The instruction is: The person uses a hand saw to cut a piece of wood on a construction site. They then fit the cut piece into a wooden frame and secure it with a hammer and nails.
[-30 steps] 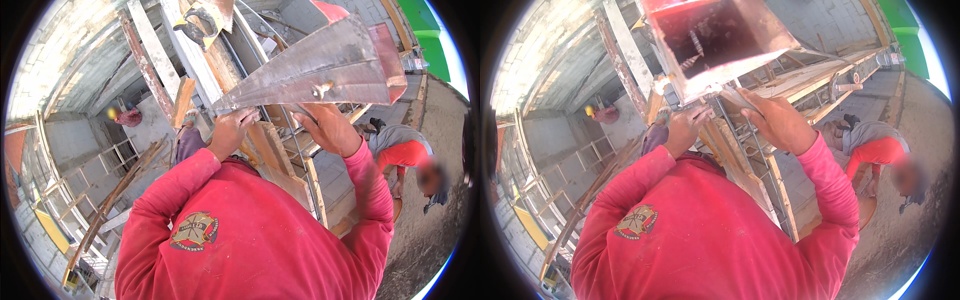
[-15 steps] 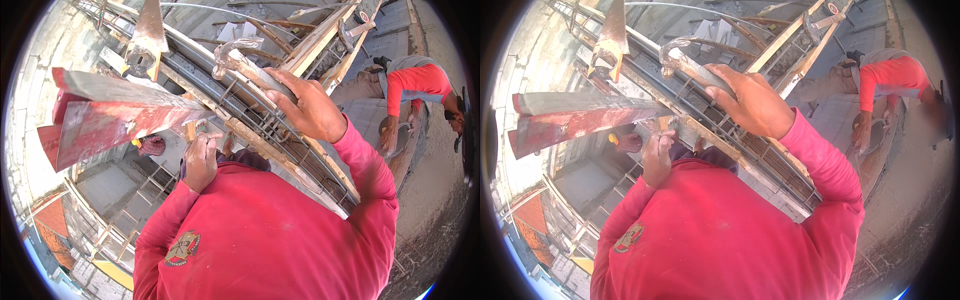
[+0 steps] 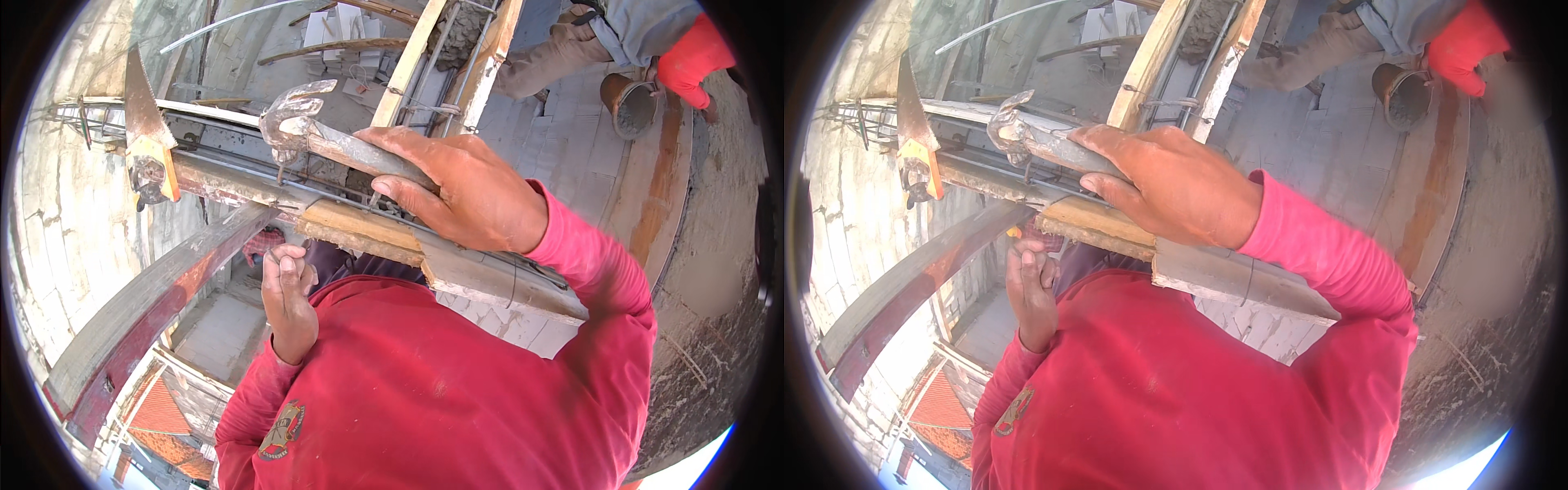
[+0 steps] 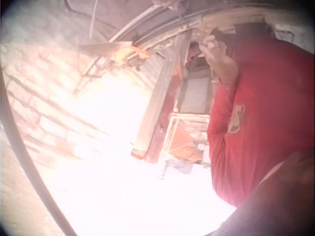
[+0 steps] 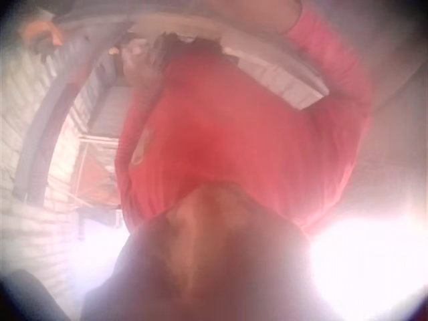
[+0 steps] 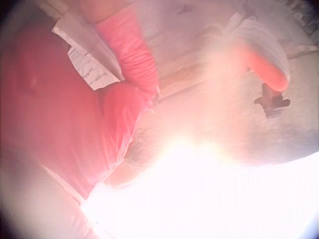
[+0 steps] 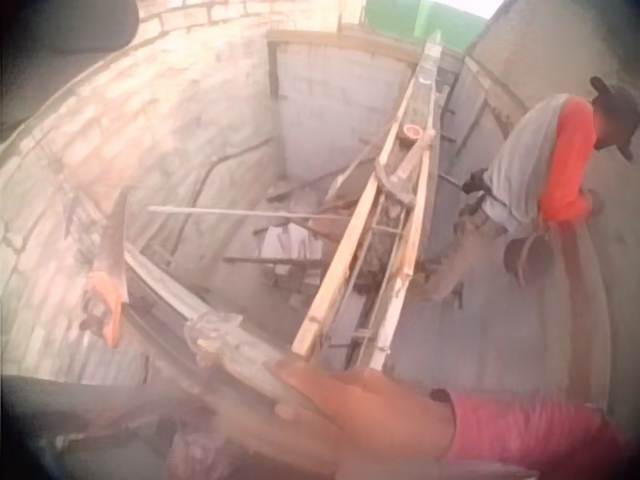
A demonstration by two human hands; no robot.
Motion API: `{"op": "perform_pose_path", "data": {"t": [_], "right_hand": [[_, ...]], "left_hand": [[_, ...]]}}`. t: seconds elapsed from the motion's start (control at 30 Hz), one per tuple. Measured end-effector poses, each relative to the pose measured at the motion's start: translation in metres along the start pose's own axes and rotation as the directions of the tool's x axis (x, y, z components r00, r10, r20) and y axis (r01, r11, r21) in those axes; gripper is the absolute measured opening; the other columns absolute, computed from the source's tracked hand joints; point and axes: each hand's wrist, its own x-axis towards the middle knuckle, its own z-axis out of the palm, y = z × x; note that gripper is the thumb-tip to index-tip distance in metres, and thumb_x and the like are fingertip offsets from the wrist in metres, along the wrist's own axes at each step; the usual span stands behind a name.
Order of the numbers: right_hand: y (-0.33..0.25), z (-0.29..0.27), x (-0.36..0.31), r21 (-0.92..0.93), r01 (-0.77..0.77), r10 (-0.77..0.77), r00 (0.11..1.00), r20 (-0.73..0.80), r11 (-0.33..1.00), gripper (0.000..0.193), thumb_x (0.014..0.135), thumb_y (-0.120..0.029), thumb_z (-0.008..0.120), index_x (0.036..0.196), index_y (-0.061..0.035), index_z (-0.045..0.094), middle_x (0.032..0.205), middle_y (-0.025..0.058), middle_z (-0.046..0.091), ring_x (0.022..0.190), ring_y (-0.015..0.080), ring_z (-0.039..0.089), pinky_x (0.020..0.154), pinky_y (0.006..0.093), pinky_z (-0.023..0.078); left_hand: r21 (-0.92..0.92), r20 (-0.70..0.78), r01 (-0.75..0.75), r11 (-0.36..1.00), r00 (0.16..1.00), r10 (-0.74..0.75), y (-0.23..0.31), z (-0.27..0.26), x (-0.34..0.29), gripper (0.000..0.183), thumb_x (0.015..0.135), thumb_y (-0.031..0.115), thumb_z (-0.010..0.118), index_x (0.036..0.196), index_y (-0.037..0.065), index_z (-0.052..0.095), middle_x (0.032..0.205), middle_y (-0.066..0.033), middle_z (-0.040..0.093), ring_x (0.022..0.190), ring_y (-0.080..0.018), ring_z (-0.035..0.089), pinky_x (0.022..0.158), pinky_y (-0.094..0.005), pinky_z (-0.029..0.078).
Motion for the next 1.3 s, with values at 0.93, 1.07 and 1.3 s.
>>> {"op": "perform_pose_path", "data": {"t": [0.93,1.07,1.3], "right_hand": [[-0.069,0.012,0.081,-0.274,0.381,-0.239,0.867,0.436,0.883,0.06,0.102,-0.012,0.063,0.159,-0.0066,0.046,0.127,0.0278,0.071,0.103,0.0499,0.07,0.094,0.0538,0.055],[-0.081,0.019,0.084,-0.413,0.333,-0.122,0.88,0.46,0.848,0.059,0.103,-0.014,0.062,0.16,-0.0104,0.047,0.133,0.0272,0.069,0.114,0.049,0.068,0.101,0.0526,0.053],[-0.097,0.014,0.101,-0.493,0.437,-0.19,0.86,0.473,0.752,0.049,0.104,-0.019,0.065,0.15,-0.0008,0.056,0.124,0.0297,0.071,0.102,0.0493,0.07,0.096,0.052,0.054]], "left_hand": [[-0.323,-0.006,0.389,0.863,0.911,-0.412,-0.051,0.065,0.023,0.126,0.093,0.047,0.084,0.163,-0.017,0.002,0.142,-0.024,0.059,0.126,-0.0272,0.064,0.1,-0.0357,0.056],[-0.369,-0.003,0.332,0.868,0.934,-0.358,-0.048,0.063,0.021,0.135,0.088,0.051,0.088,0.16,-0.022,0.001,0.145,-0.0324,0.055,0.132,-0.0295,0.061,0.104,-0.0345,0.054],[-0.419,0.027,0.304,0.856,0.946,-0.323,-0.034,0.055,0.016,0.14,0.083,0.051,0.091,0.157,-0.027,0.002,0.154,-0.0394,0.043,0.139,-0.0345,0.055,0.11,-0.0362,0.05]]}}
